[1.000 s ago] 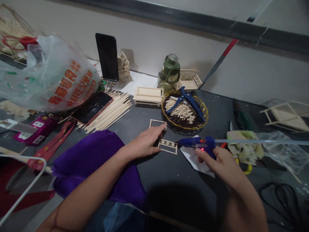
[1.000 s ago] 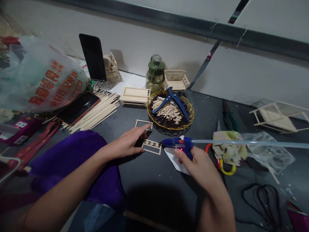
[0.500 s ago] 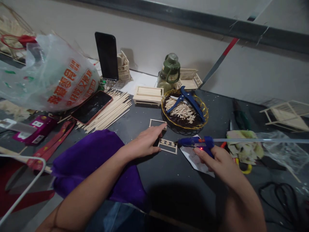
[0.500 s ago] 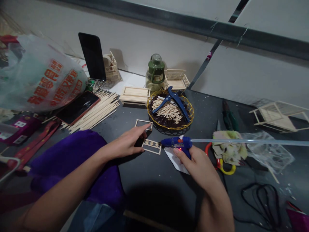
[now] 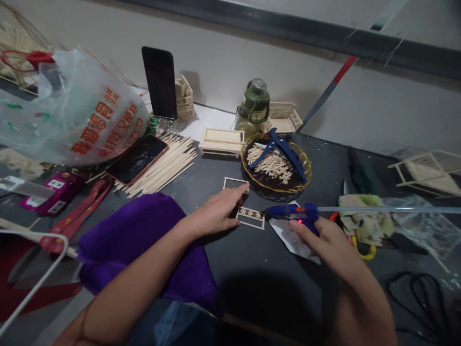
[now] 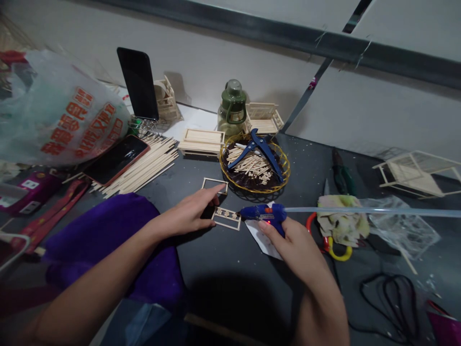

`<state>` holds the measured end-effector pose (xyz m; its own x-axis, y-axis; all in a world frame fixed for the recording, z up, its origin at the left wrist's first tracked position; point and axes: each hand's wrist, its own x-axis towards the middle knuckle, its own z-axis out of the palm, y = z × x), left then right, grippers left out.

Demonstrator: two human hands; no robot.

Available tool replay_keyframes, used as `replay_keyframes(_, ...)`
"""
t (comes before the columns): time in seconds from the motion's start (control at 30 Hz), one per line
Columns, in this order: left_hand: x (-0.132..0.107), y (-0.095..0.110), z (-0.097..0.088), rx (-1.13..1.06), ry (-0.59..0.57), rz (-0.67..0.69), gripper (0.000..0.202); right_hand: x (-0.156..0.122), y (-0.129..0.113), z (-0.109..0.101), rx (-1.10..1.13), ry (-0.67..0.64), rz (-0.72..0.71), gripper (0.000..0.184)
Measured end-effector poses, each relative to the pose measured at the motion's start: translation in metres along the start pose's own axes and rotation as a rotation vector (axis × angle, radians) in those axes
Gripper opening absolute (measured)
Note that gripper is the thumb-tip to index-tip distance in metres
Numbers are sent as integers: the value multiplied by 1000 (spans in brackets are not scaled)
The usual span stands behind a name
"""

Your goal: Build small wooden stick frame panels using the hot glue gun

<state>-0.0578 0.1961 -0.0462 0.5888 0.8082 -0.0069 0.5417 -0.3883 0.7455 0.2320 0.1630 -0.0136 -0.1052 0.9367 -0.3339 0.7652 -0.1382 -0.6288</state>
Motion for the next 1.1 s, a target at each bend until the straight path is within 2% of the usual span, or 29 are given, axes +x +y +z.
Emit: replay_keyframes(1.1,0,1,-1,-7,5,0,88,-2,2,0,-8,9,-7,45)
